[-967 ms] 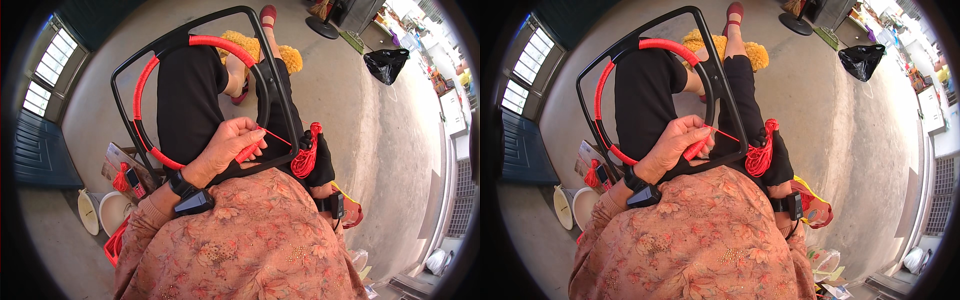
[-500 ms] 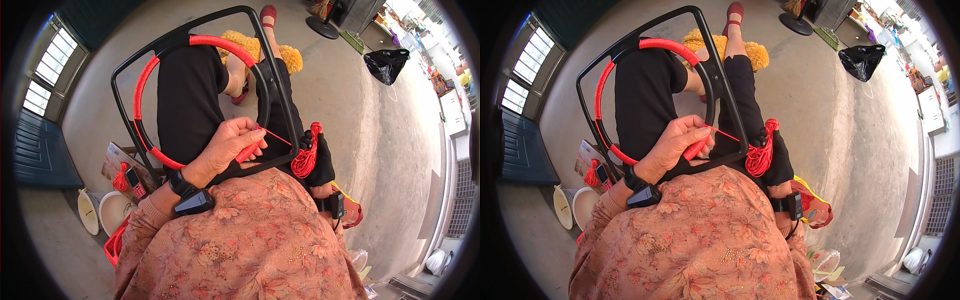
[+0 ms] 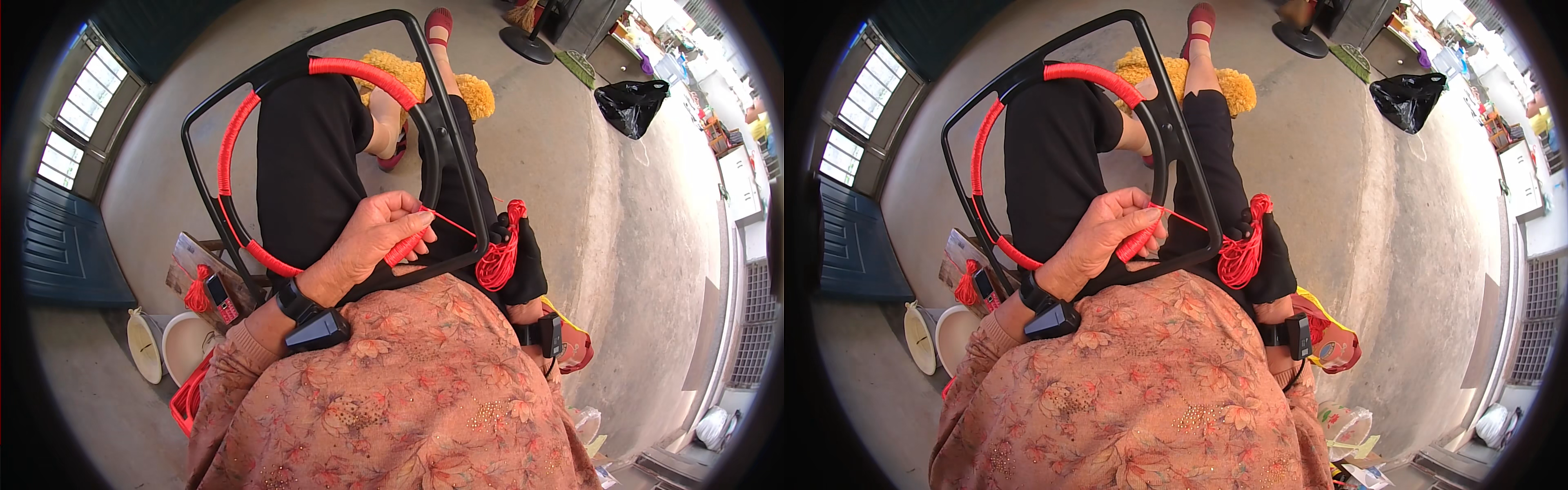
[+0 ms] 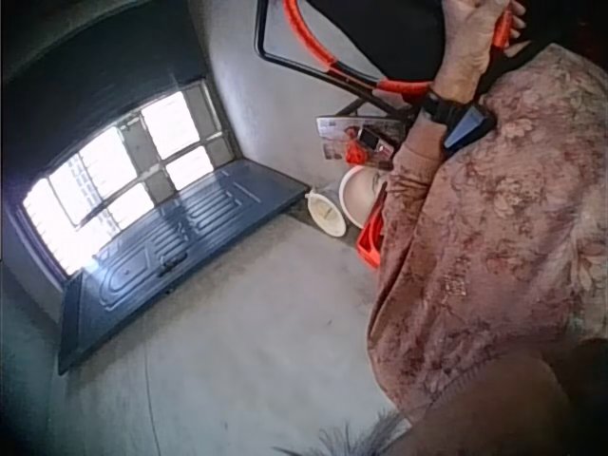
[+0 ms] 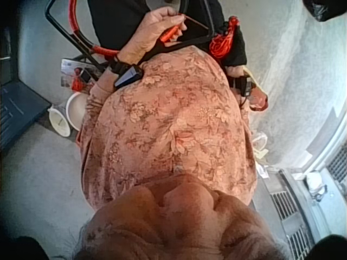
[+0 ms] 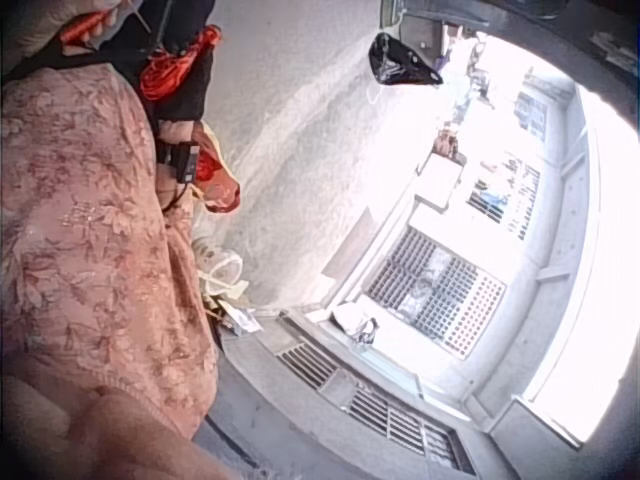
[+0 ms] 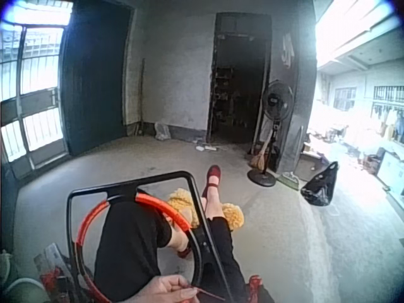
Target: Wrapping a red cord or ribbon around a black square frame component, likely for furniture manufacturing.
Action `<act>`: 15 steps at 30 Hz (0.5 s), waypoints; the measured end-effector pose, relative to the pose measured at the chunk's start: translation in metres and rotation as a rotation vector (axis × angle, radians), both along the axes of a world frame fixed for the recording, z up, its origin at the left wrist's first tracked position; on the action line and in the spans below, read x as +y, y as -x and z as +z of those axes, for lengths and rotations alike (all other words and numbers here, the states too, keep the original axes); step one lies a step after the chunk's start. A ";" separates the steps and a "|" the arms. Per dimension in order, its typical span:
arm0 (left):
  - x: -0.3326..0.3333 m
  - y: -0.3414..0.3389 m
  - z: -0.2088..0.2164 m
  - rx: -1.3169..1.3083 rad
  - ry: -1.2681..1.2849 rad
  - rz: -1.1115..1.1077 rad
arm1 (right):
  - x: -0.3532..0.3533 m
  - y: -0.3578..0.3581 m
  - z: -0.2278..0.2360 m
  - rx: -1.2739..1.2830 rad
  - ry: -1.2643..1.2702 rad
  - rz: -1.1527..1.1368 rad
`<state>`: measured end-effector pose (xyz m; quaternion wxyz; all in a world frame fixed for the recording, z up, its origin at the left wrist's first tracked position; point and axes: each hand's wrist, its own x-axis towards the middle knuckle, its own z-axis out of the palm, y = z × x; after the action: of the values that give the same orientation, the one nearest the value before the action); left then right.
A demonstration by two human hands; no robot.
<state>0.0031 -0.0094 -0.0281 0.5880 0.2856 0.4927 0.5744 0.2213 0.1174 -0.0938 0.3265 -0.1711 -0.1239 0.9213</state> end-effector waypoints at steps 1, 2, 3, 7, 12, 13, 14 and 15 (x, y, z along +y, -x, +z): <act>0.000 0.000 0.000 -0.001 -0.004 0.002 | 0.000 0.000 0.000 0.000 0.000 0.000; 0.000 0.000 0.000 -0.003 -0.008 0.002 | 0.000 0.000 0.000 -0.006 0.021 -0.012; 0.000 0.000 0.000 -0.003 -0.008 0.002 | 0.000 0.001 0.000 -0.013 0.042 -0.024; -0.001 0.000 0.000 -0.005 -0.009 0.001 | 0.002 0.000 -0.005 -0.017 0.051 -0.026; 0.000 0.000 0.000 -0.008 -0.007 0.003 | 0.001 0.000 -0.002 -0.019 0.049 -0.026; 0.000 0.000 0.001 -0.010 -0.008 0.003 | 0.001 -0.001 -0.002 -0.019 0.050 -0.026; 0.000 0.000 0.001 -0.012 -0.010 0.004 | 0.001 -0.001 -0.002 -0.037 0.036 -0.024; 0.000 0.000 0.001 -0.012 -0.010 0.004 | 0.001 -0.002 -0.002 -0.055 0.022 -0.021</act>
<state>0.0029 -0.0090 -0.0269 0.5883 0.2841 0.4868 0.5798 0.2231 0.1186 -0.0954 0.3309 -0.2010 -0.1208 0.9141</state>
